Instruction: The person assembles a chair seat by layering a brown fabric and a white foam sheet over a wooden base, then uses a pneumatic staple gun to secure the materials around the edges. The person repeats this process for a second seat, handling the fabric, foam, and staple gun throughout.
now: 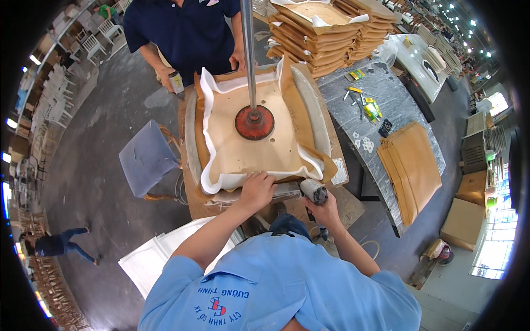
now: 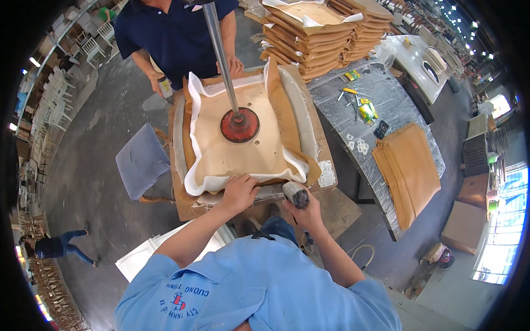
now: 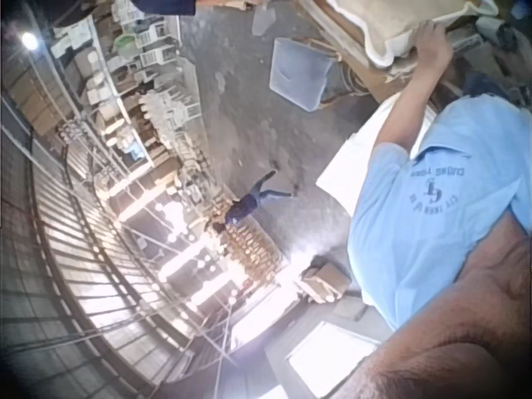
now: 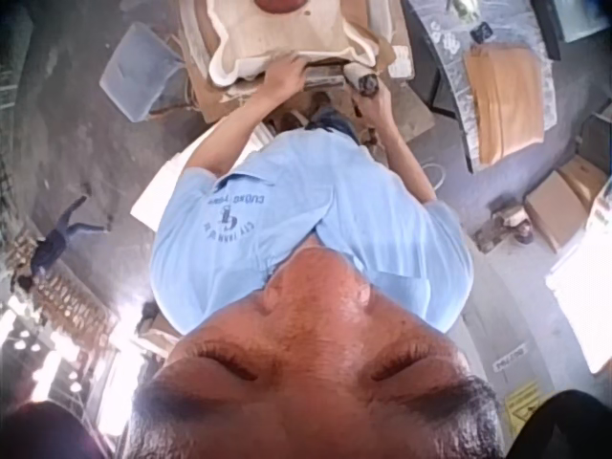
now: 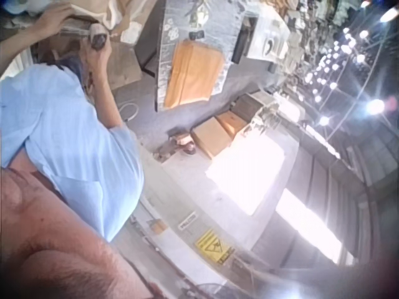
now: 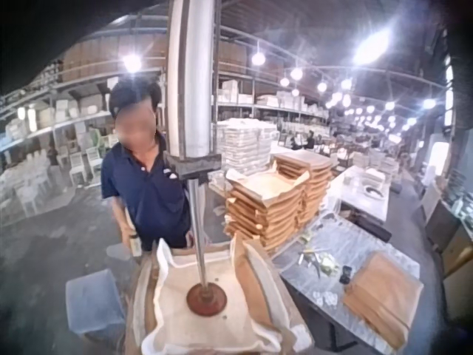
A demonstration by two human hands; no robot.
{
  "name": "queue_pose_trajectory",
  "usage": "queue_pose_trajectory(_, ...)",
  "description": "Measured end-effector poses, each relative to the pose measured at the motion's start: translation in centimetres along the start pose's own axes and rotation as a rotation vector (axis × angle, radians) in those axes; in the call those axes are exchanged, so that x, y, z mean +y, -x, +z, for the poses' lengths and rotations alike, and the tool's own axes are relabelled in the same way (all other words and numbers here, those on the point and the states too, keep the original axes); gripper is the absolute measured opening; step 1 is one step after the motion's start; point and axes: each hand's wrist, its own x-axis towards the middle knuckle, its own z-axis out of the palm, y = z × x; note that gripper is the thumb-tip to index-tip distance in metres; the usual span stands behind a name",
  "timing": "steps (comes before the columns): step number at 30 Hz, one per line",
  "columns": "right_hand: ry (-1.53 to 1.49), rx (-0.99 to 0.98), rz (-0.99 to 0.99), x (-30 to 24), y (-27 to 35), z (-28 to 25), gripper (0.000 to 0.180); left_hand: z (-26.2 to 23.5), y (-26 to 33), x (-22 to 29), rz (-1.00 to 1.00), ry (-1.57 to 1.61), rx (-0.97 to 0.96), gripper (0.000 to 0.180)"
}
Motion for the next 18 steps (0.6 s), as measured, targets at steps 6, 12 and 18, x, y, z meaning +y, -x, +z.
queue_pose_trajectory(6,-0.04,-0.011,0.131,-1.0,-2.0,-1.5,0.057,1.2,-3.9,0.2,0.035,0.002,-0.034,0.021)
queue_pose_trajectory(12,0.052,-0.071,0.132,-2.1,-3.4,-2.8,0.064,1.7,-5.4,-0.2,0.013,0.018,-0.208,0.03)
queue_pose_trajectory(18,0.134,-0.034,0.138,-3.2,-4.4,-3.2,0.065,3.0,-6.4,-0.2,0.06,0.088,-0.126,0.032)
